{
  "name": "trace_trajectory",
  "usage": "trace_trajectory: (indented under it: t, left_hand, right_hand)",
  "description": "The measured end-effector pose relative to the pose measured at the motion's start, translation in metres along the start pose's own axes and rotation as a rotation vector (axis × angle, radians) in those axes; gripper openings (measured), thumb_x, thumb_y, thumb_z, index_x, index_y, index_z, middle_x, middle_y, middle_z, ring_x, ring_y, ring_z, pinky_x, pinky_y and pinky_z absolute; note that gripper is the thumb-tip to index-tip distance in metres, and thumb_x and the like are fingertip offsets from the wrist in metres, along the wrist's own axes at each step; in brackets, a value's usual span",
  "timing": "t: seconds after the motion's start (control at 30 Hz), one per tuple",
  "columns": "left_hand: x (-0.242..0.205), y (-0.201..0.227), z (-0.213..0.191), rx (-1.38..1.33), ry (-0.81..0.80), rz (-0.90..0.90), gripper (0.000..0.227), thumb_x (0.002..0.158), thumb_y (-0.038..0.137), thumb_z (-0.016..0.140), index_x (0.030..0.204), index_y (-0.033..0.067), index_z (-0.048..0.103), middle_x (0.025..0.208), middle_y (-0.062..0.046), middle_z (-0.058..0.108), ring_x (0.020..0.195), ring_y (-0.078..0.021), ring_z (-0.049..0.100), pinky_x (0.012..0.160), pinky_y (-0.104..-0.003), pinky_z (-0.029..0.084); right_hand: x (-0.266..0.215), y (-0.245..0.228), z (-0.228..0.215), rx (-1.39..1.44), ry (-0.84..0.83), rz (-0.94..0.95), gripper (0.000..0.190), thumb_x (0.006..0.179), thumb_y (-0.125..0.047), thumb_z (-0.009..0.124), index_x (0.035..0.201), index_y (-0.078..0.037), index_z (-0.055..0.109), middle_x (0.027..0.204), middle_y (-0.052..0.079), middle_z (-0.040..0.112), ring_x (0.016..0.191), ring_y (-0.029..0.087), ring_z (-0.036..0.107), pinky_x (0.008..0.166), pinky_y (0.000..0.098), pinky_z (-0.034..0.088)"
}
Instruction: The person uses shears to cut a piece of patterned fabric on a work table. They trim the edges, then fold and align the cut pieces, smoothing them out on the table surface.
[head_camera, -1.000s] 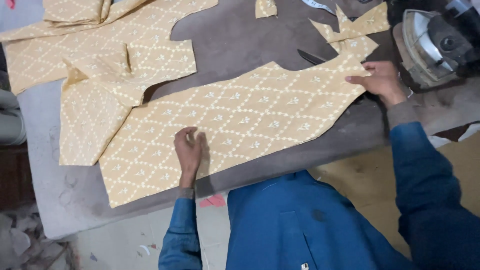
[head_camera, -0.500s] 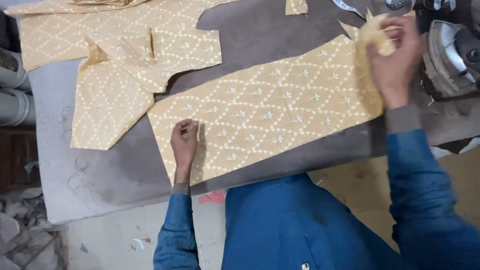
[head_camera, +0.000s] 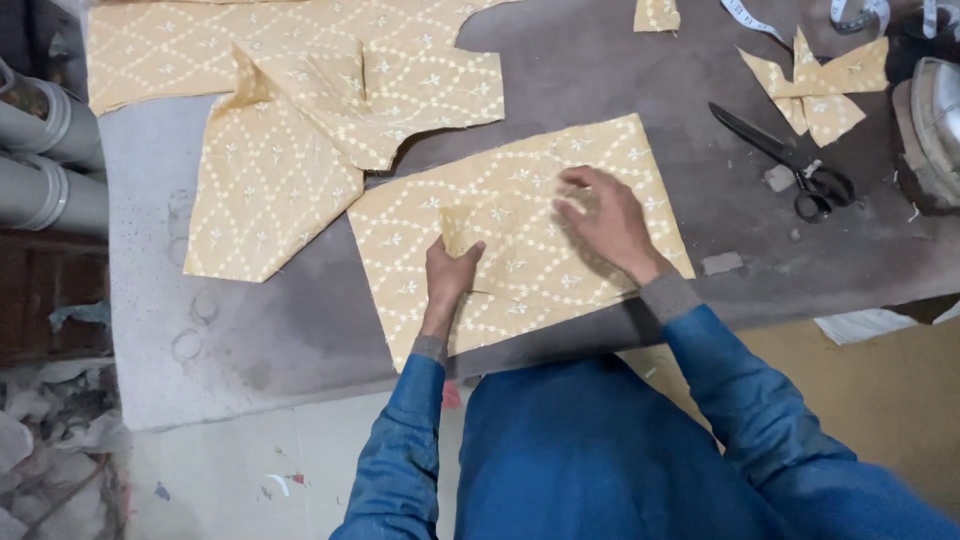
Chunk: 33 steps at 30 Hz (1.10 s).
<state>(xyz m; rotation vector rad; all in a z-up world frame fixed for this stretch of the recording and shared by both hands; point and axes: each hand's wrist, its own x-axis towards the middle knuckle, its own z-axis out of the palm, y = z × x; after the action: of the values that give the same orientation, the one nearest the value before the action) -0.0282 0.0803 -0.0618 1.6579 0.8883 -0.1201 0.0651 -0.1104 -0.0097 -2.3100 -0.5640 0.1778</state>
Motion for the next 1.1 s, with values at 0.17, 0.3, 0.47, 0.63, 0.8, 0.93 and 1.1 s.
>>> trace_trajectory:
  t: [0.17, 0.3, 0.47, 0.63, 0.8, 0.93, 1.1]
  left_hand:
    - [-0.034, 0.022, -0.027, -0.194, 0.033, 0.123, 0.032, 0.068, 0.021, 0.070, 0.096, 0.0090, 0.061, 0.079, -0.007, 0.063, 0.074, -0.0136, 0.059, 0.072, -0.028, 0.045]
    - [-0.027, -0.027, -0.055, -0.296, 0.126, 0.236, 0.024, 0.072, 0.005, 0.065, 0.094, -0.0007, 0.059, 0.076, -0.013, 0.063, 0.069, -0.0128, 0.055, 0.067, -0.028, 0.046]
    - [-0.022, -0.033, -0.073, -0.235, 0.128, 0.171, 0.021, 0.071, 0.005, 0.064, 0.092, 0.0013, 0.060, 0.074, -0.011, 0.063, 0.066, -0.0124, 0.056, 0.064, -0.028, 0.046]
    - [-0.045, -0.013, -0.085, -0.093, 0.335, 0.158, 0.021, 0.071, 0.010, 0.063, 0.091, 0.0035, 0.062, 0.073, -0.016, 0.063, 0.067, -0.0180, 0.059, 0.060, -0.033, 0.044]
    - [-0.059, -0.002, -0.088, 0.026, 0.453, 0.092, 0.025, 0.066, 0.006, 0.062, 0.090, -0.0006, 0.061, 0.071, -0.019, 0.062, 0.063, -0.0247, 0.060, 0.057, -0.035, 0.044]
    - [-0.057, -0.007, -0.087, 0.252, 0.417, -0.029, 0.027, 0.066, 0.013, 0.061, 0.089, 0.0009, 0.061, 0.065, -0.016, 0.061, 0.061, -0.0271, 0.061, 0.056, -0.037, 0.045]
    - [-0.061, -0.003, -0.079, 0.351, 0.526, -0.023, 0.054, 0.067, 0.016, 0.068, 0.111, -0.0060, 0.046, 0.097, -0.023, 0.049, 0.096, -0.0335, 0.047, 0.080, -0.042, 0.039]
  right_hand:
    - [-0.014, 0.049, -0.018, -0.005, 0.164, 0.327, 0.045, 0.084, -0.032, 0.059, 0.114, -0.002, 0.046, 0.102, 0.015, 0.047, 0.098, 0.029, 0.050, 0.085, 0.0388, 0.038]
    - [-0.027, 0.061, -0.024, 0.031, 0.196, 0.439, 0.051, 0.088, -0.048, 0.051, 0.112, -0.003, 0.049, 0.101, 0.013, 0.047, 0.098, 0.028, 0.050, 0.087, 0.0379, 0.038]
    - [-0.016, 0.053, -0.028, 0.014, 0.190, 0.508, 0.047, 0.091, -0.043, 0.047, 0.111, -0.001, 0.049, 0.099, 0.018, 0.046, 0.101, 0.035, 0.047, 0.087, 0.0425, 0.036]
    - [-0.009, 0.077, -0.017, -0.018, 0.096, 0.532, 0.046, 0.090, -0.051, 0.041, 0.106, -0.009, 0.054, 0.097, 0.016, 0.050, 0.100, 0.037, 0.048, 0.087, 0.0440, 0.036]
    - [-0.003, 0.077, -0.010, 0.025, 0.055, 0.511, 0.039, 0.083, -0.037, 0.055, 0.106, -0.006, 0.054, 0.093, 0.015, 0.054, 0.098, 0.034, 0.051, 0.081, 0.0440, 0.039]
    - [-0.003, 0.060, -0.009, -0.002, -0.007, 0.533, 0.046, 0.078, -0.038, 0.059, 0.110, -0.006, 0.048, 0.092, 0.010, 0.055, 0.097, 0.028, 0.052, 0.077, 0.0410, 0.041]
    - [-0.001, 0.036, -0.020, -0.010, -0.090, 0.561, 0.045, 0.077, -0.034, 0.057, 0.111, -0.007, 0.044, 0.088, 0.009, 0.058, 0.093, 0.028, 0.055, 0.075, 0.0413, 0.041]
